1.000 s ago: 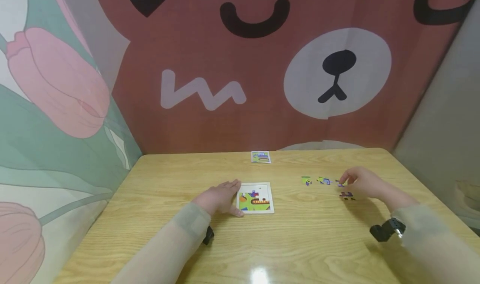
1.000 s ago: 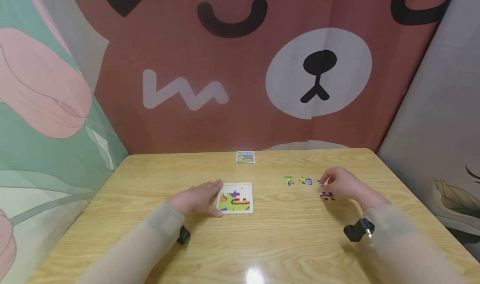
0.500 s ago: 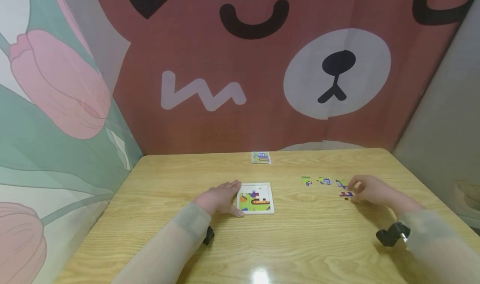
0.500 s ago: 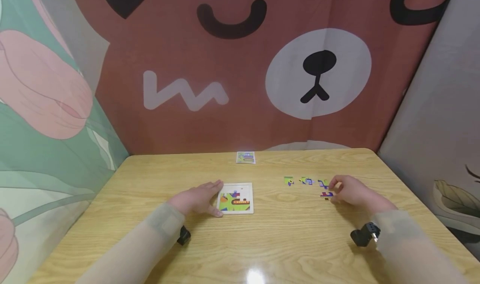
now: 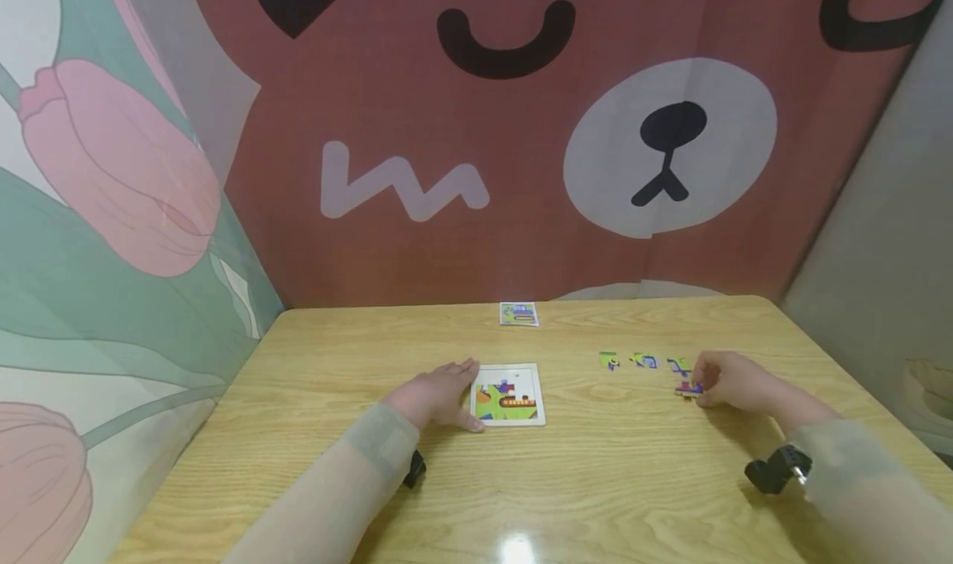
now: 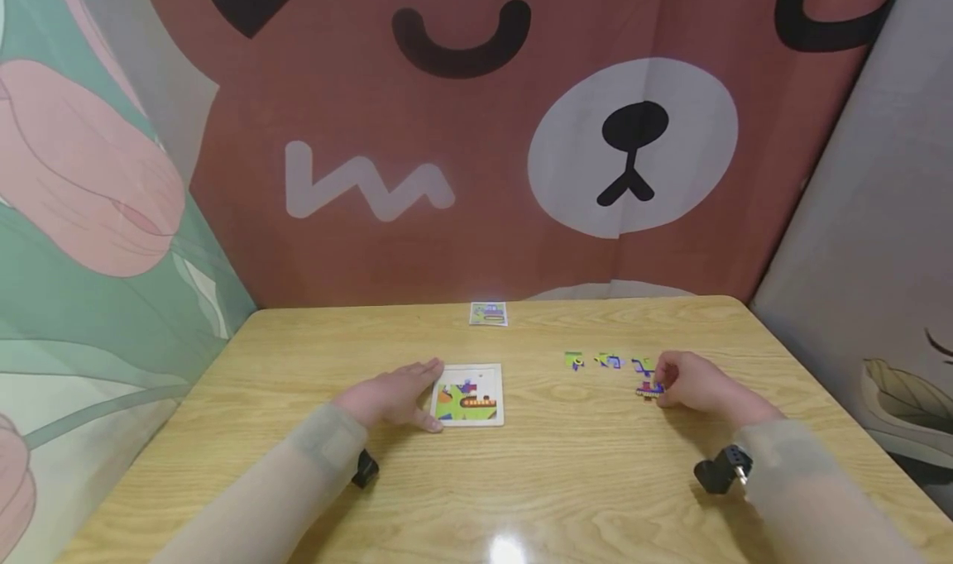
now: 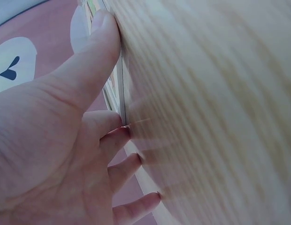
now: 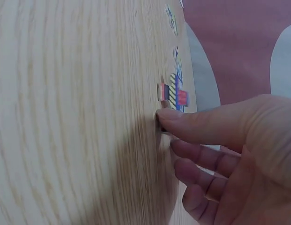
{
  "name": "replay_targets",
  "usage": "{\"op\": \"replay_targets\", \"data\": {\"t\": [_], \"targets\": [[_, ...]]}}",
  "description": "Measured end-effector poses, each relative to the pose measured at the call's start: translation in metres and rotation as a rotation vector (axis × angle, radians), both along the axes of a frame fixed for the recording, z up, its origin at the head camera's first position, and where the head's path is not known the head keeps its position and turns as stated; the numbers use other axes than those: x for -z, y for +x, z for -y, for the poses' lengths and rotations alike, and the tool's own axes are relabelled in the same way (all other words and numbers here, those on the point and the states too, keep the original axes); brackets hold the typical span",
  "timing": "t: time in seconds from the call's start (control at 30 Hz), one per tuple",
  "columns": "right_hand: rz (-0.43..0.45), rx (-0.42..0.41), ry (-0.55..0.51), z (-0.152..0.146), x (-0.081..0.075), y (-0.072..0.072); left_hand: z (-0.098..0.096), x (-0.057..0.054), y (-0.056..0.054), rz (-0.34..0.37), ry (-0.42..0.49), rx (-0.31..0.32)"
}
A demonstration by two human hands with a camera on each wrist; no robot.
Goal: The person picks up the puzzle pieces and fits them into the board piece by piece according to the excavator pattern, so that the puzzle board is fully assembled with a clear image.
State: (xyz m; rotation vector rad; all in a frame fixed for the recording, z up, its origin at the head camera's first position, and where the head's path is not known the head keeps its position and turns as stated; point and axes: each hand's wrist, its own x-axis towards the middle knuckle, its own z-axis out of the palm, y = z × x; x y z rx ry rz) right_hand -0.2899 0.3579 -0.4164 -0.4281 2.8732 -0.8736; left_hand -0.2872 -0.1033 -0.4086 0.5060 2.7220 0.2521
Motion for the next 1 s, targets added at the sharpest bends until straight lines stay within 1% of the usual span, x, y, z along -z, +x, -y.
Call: {"op": "replay_targets", "data": {"t": [0.17, 0.33, 0.5, 0.67, 0.77, 1.0], "targets": [[-0.021, -0.001, -0.033, 0.007, 0.000, -0.002, 0.001, -0.001, 0.001, -0.003, 0.007, 0.001], [-0.049, -0.048, -0.081, 0.023, -0.002, -0.003, 0.001, -0.001, 0.002, -0.009, 0.009, 0.011], [-0.041, -0.067, -0.098, 0.048, -0.004, -0.002, 0.001, -0.002, 0.003, -0.009, 0.006, 0.014], [-0.015, -0.078, -0.140, 0.076, -0.009, -0.002, 0.001, -0.002, 0.002, -0.010, -0.004, 0.009], [0.010, -0.083, -0.166, 0.093, -0.010, -0.004, 0.001, -0.001, 0.002, -0.016, -0.014, 0.015], [0.010, -0.123, -0.173, 0.126, -0.013, -0.010, 0.001, 0.001, 0.002, -0.014, -0.026, 0.008]]}}
